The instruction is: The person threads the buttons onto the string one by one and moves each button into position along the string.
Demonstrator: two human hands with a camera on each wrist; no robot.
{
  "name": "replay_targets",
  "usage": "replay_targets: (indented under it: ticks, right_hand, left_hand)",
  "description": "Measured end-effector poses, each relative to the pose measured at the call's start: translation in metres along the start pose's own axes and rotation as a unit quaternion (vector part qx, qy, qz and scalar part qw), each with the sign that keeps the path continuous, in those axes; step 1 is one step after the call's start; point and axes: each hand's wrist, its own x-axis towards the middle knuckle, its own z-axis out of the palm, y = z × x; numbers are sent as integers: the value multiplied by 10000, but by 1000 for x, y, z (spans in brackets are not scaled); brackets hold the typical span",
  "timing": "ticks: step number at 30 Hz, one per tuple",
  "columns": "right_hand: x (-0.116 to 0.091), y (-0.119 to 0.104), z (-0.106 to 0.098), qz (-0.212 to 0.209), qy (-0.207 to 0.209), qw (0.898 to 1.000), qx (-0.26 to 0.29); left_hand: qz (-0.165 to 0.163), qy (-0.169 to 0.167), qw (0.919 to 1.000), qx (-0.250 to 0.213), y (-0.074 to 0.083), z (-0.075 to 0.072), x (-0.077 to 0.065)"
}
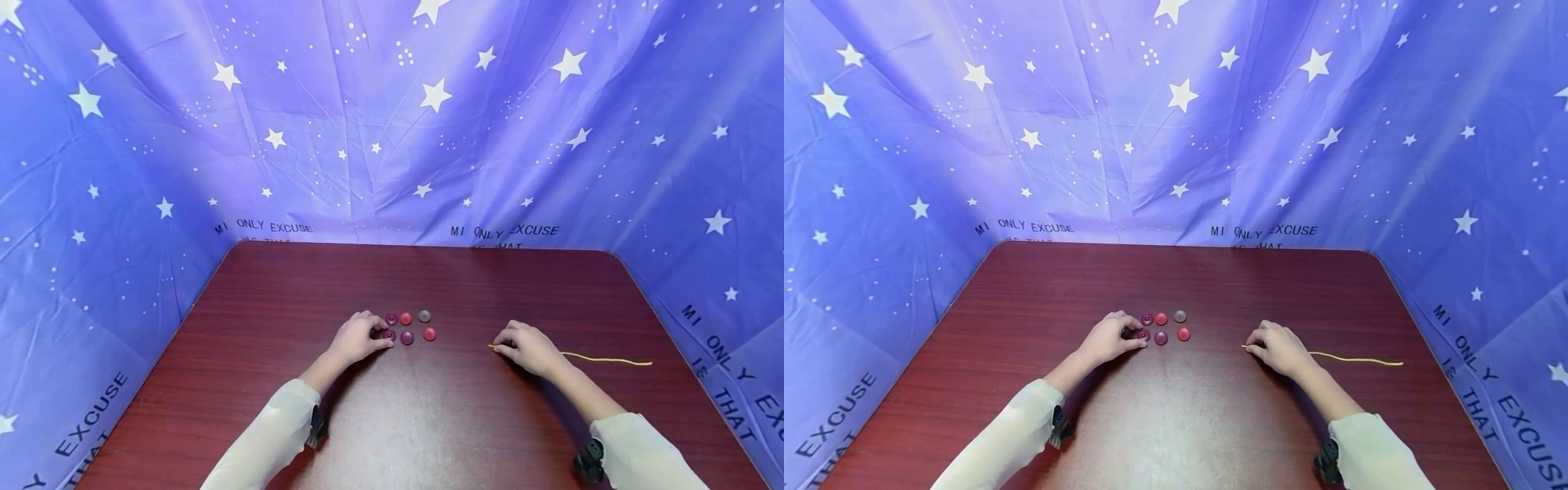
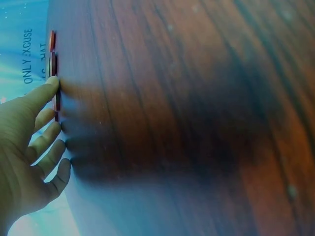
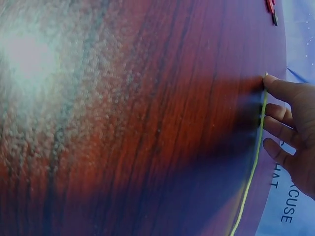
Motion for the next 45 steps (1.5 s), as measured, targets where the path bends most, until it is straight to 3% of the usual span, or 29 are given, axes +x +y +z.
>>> replay_targets:
  ticks: [17, 33, 45]
  right_hand:
    - [2, 0, 9, -339, 468, 9982, -170]
    - [5, -4, 0, 15, 118, 9999, -110]
    - [10, -7, -1, 45, 179, 9998, 87]
  left_hand:
    - [-112, -88, 9998, 154, 1, 0, 2]
    - [-157, -16, 9997, 173, 3, 2, 5]
    - [-189, 79, 9993, -323, 0, 0, 5]
